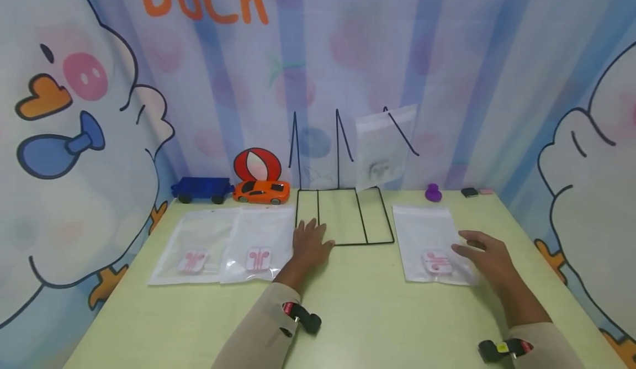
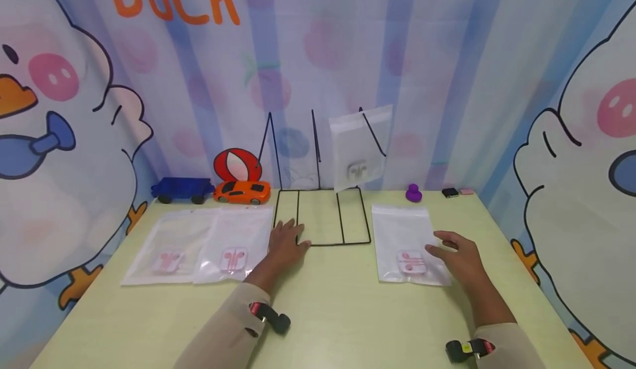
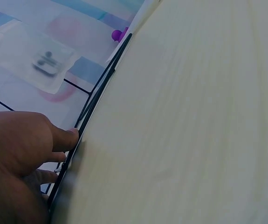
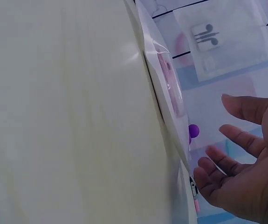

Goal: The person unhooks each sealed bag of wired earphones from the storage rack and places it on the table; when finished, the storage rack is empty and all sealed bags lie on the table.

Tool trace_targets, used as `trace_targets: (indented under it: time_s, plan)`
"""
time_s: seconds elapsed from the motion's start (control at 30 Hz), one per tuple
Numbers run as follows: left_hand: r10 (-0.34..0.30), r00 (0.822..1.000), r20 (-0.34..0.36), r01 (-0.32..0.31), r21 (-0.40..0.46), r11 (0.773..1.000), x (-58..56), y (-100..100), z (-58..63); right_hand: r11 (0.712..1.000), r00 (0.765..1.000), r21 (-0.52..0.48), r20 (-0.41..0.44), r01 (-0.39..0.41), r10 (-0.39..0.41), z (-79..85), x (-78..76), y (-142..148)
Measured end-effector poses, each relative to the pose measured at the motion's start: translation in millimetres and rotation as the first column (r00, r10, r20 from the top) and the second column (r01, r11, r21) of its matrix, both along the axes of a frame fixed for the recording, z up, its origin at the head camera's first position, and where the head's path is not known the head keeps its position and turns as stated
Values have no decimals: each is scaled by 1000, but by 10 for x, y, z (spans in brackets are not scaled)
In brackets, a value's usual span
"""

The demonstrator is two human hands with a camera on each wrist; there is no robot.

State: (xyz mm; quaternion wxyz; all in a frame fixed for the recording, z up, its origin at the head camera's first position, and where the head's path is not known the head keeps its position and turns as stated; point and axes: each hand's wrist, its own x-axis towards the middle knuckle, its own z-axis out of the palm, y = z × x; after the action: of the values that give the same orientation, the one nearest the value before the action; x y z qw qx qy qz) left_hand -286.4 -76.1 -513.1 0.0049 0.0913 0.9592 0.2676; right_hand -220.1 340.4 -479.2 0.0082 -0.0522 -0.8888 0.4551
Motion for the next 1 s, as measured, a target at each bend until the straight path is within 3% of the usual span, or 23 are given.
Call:
trace_targets:
  time_s: [0.2,0.47,0.63,0.8,1.0]
  plan:
    - [1,1000,5,-1,-1,1000,-1,-7,-15,995,994,7,-43,-95,95,69,-244,-195]
    - [-3,1000,3,3,-8,1000,-15,-5,-4,991,991,-24,12,-132,132,315,-616,-407]
    - [29,999,14,-29,8,1000,-14,-29,18,977,990,-161,-6,-142,143,375,-811,-544]
    - [3,1000,18,-3,-3,1000,-16,-17,-21,944,989,-295,-32,-150,147,345,-929,-634]
    - [3,1000,6,-3,-13,1000,-9,4,-26,934,988,-322,-21,-154,155,346,-1110,-684]
